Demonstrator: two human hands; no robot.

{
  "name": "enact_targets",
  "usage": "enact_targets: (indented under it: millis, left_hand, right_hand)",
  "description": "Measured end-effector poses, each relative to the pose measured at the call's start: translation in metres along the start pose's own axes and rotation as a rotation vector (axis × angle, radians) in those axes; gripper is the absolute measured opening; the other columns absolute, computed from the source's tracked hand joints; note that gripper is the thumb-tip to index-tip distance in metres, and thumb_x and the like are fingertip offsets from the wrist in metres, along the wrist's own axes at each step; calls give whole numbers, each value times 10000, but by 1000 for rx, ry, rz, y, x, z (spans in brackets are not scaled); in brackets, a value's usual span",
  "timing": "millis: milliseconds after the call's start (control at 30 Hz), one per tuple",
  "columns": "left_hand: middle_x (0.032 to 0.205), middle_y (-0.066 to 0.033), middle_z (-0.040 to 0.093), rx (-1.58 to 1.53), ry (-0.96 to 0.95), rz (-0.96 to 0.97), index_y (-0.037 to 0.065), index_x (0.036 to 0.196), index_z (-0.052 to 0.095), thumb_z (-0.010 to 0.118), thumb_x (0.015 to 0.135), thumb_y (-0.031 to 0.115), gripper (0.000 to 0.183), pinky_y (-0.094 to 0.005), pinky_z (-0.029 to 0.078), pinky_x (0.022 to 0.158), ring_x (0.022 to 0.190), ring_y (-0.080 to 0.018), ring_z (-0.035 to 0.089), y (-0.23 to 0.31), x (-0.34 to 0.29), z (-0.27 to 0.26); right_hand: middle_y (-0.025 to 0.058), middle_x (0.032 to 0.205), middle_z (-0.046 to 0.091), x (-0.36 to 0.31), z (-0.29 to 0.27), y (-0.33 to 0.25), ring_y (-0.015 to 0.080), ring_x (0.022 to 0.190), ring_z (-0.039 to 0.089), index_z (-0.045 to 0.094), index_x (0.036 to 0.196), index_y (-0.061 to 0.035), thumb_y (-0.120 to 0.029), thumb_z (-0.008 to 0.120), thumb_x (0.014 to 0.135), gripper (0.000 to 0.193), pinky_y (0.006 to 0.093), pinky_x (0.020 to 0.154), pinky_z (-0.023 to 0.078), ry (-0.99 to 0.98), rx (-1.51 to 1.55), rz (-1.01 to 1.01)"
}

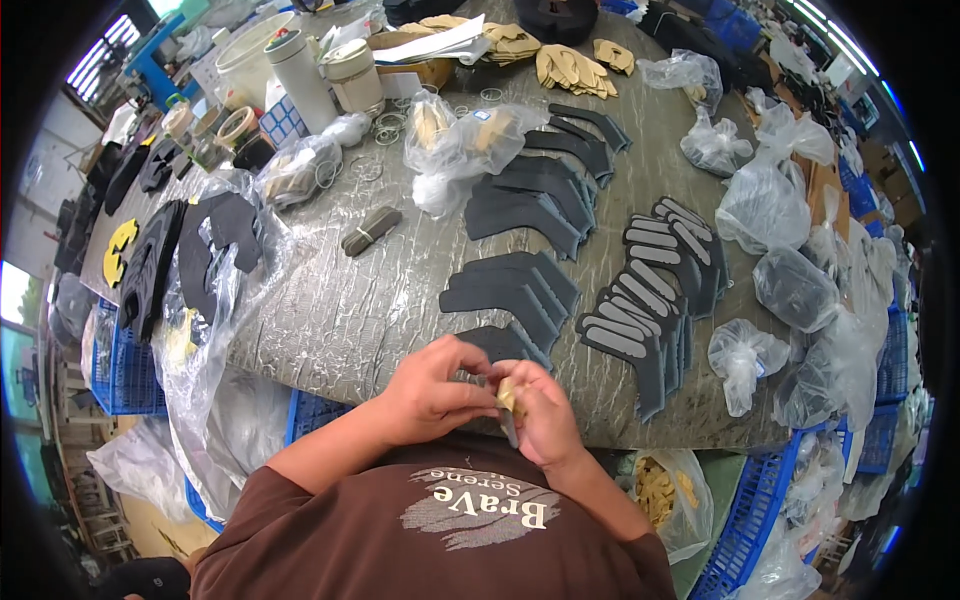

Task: Sort and arrange precut shoe upper components on a production table.

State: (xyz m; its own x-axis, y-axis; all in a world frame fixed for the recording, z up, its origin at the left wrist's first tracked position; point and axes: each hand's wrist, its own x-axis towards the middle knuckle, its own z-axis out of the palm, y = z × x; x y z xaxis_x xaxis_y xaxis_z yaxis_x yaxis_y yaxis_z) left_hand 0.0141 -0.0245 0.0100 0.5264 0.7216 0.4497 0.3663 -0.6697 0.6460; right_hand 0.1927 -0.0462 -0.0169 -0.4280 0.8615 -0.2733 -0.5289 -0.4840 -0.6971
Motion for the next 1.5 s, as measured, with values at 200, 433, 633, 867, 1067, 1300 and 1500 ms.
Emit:
enact_targets:
  millis: [200, 433, 633, 867, 1067, 1300, 1500]
  left_hand:
    - [792, -55, 633, -106, 334, -212, 68, 884, 684, 746, 722, 60, 174, -292, 489, 591, 639, -180, 585, -26, -35, -2]
    - [718, -23, 637, -484, 288, -1042, -18, 866, 678, 699, 780, 37, 104, -211, 451, 556, 606, -64, 550, -33, -24, -9]
    - [685, -20, 633, -357, 127, -1086, -9, 813, 683, 701, 786, 71, 86, -202, 439, 528, 575, -64, 548, -30, -13, -8]
    - [647, -13, 622, -310, 120, -1102, -10, 814, 685, 711, 775, 88, 108, -207, 432, 505, 552, -64, 548, -26, -8, -9]
    - [640, -28, 628, -231, 87, -1073, -12, 809, 686, 711, 773, 95, 115, -216, 442, 512, 560, -63, 555, -28, -9, -7]
    - [661, -87, 629, 154, 19, -774, 19, 784, 690, 707, 740, 110, 102, -318, 472, 567, 577, -212, 595, -27, -10, -5]
    - [723, -68, 622, 188, 64, -558, 24, 737, 637, 691, 756, 64, 70, -300, 466, 586, 635, -210, 598, -30, -11, -4]
  right_hand:
    - [112, 873, 566, 11, -50, -28, 128, 665, 522, 469, 870, -76, -59, 350, 860, 121, 194, 459, 305, -50, 535, -356]
    - [42, 715, 546, 2, -23, -10, 211, 539, 550, 657, 891, -98, -89, 717, 717, 184, 329, 486, 446, 117, -1620, -778]
    - [28, 683, 508, 5, -28, -1, 208, 534, 552, 664, 859, -103, -105, 702, 732, 133, 338, 466, 439, 91, -1726, -763]
    - [21, 916, 615, 5, -25, -3, 187, 560, 564, 666, 881, -72, -85, 621, 734, 154, 338, 488, 459, 88, -1761, -808]
    - [21, 1057, 658, 6, -24, -4, 173, 554, 586, 650, 801, -58, -98, 675, 741, 77, 308, 514, 466, 54, -1839, -781]
    - [16, 1032, 662, 5, -22, -5, 167, 566, 598, 650, 813, -64, -98, 672, 745, 79, 309, 518, 471, 58, -1835, -740]
    - [55, 1067, 640, 3, -23, -8, 204, 644, 621, 647, 875, -50, -119, 687, 730, 166, 322, 575, 497, 138, -1724, -760]
